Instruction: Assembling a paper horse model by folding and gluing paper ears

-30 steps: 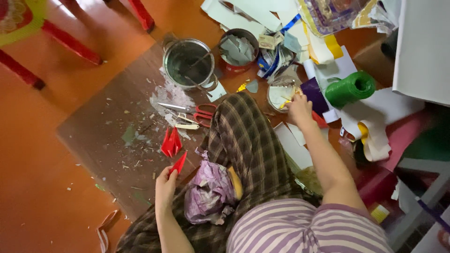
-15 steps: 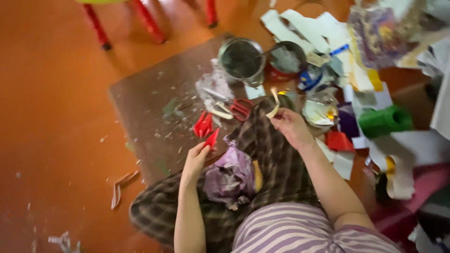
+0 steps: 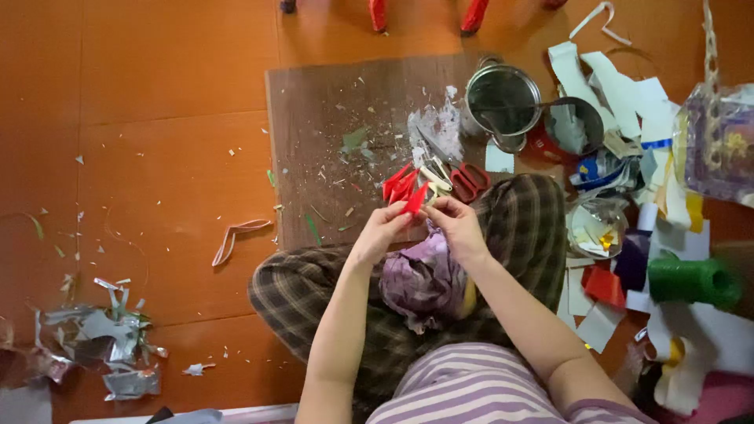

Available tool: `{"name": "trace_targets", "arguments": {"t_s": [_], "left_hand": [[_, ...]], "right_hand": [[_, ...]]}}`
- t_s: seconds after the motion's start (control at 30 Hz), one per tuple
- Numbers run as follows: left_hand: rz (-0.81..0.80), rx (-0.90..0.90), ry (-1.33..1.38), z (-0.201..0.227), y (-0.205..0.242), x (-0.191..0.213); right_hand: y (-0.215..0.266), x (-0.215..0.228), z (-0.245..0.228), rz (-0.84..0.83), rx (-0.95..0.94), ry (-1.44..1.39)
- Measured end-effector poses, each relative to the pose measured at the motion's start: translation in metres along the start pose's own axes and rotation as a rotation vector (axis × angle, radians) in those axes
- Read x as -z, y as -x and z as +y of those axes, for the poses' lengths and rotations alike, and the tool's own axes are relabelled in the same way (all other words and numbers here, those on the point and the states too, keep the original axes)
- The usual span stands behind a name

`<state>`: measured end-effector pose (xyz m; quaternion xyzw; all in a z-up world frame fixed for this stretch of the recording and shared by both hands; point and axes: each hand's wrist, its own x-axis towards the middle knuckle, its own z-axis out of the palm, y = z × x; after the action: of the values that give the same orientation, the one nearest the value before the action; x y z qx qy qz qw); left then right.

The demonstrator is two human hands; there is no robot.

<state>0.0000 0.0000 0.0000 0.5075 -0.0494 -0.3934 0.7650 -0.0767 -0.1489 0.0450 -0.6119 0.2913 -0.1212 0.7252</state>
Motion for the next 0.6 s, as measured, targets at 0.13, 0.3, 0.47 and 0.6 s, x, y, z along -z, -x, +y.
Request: {"name": "trace_targets", "arguments": {"t_s": [0.13, 0.3, 0.47, 0.6], "left_hand": [[0.02, -0.107, -0.233, 0.02, 0.005, 0.008], [0.032, -0.087, -0.391, 0.021, 0.009, 0.01], [0.039, 0.079, -0.032, 0.001, -0.005, 0.021], [0.036, 0.111, 0.013, -0.001, -0.004, 0.023]], "right_hand": [[0.005, -0.012, -0.009, 0.003, -0.017, -0.076], [-0.007, -0.002, -0.002, 0.021, -0.137, -0.329], [-0.015, 0.011, 0.005, 0.095, -0.095, -0.296], [-0.02, 0.02, 0.021, 0.127, -0.099, -0.268]]}}
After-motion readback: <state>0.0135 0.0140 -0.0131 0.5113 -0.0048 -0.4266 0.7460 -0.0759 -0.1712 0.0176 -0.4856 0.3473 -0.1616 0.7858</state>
